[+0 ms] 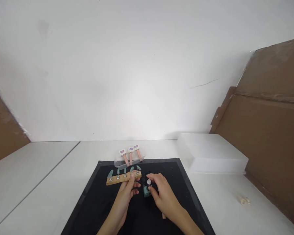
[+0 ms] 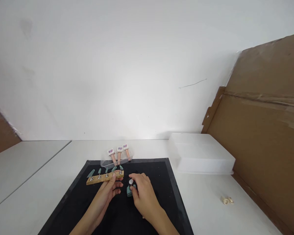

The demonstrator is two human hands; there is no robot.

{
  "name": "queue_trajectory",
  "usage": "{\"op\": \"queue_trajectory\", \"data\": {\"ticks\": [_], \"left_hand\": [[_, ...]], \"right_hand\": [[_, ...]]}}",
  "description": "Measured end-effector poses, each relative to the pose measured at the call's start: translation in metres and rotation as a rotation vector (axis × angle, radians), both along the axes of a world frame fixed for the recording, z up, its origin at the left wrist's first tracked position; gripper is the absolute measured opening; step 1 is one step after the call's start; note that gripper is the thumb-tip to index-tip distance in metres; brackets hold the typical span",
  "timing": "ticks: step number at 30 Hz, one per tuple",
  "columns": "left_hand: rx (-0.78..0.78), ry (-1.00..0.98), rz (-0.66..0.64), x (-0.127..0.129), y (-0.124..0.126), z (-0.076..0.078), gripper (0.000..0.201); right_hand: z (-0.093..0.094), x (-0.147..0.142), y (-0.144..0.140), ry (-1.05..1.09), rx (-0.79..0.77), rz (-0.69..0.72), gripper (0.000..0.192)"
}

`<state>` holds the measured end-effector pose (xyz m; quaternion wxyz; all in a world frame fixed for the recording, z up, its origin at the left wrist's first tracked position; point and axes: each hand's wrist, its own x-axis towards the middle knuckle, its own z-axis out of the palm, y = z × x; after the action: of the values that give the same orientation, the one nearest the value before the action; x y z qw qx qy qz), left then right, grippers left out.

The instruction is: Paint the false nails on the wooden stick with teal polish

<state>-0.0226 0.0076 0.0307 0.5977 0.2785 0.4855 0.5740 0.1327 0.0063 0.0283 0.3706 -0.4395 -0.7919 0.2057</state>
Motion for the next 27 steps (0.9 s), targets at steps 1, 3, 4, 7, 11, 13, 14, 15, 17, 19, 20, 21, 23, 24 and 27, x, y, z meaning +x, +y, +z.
{"op": "queue_trajectory", "data": {"ticks": [1,3,4,7,11,13,14,15,17,19,20,21,23,24,27], "left_hand": [[-0.005,0.002,0.002,-0.0001,0.0002,0.0003,0.048],[-0.007,0.002,-0.002,-0.0002,0.0001,0.0009,0.051],[-0.005,0.001,-0.006,-0.0003,-0.0003,0.0013,0.053],[-0.014,-0.004,-0.006,-0.0004,-0.0024,0.0032,0.056],[-0.014,-0.001,-0.002,0.0,-0.0041,0.0053,0.052],[-0.011,0.0,-0.004,0.0001,-0.0031,0.0044,0.051],[-0.011,-0.003,-0.005,0.0001,-0.0023,0.0036,0.051],[-0.013,-0.007,-0.003,0.0001,-0.0014,0.0025,0.051],[-0.019,-0.012,0.01,0.0,0.0004,0.0007,0.049],[-0.025,-0.01,0.022,-0.0002,0.0011,0.0,0.048],[-0.027,-0.006,0.023,-0.0003,0.001,0.0001,0.048],[-0.032,0.0,0.021,-0.0004,0.0007,0.0005,0.048],[-0.047,0.013,0.013,-0.0005,-0.0006,0.0017,0.048],[-0.053,0.019,0.009,-0.0006,-0.0012,0.0024,0.048],[-0.062,0.028,0.002,-0.0006,-0.002,0.0041,0.045]], "right_hand": [[0.0001,0.0009,-0.0004,0.005,-0.004,0.008,0.04],[0.0011,0.0021,-0.0014,0.006,-0.009,0.031,0.041],[0.0018,0.0024,-0.002,0.003,-0.01,0.046,0.041],[0.0034,0.0022,-0.003,-0.007,-0.005,0.078,0.043],[0.001,-0.0002,-0.0011,-0.035,0.025,-0.024,0.046],[-0.0013,-0.0013,0.0004,-0.048,0.036,-0.063,0.04],[-0.0023,-0.0015,0.001,-0.048,0.04,-0.066,0.037],[-0.0031,-0.0015,0.0013,-0.043,0.041,-0.063,0.036],[-0.0043,-0.0009,0.0012,-0.02,0.042,-0.052,0.036],[-0.0046,0.0004,0.0002,0.004,0.035,-0.032,0.038],[-0.0043,0.0011,-0.0005,0.011,0.029,-0.019,0.039],[-0.0037,0.0019,-0.0012,0.014,0.025,-0.003,0.04],[-0.0018,0.0031,-0.0025,0.013,0.022,0.023,0.042],[-0.0006,0.0034,-0.003,0.011,0.025,0.03,0.044],[0.0022,0.0027,-0.0026,-0.003,0.044,0.01,0.046]]}}
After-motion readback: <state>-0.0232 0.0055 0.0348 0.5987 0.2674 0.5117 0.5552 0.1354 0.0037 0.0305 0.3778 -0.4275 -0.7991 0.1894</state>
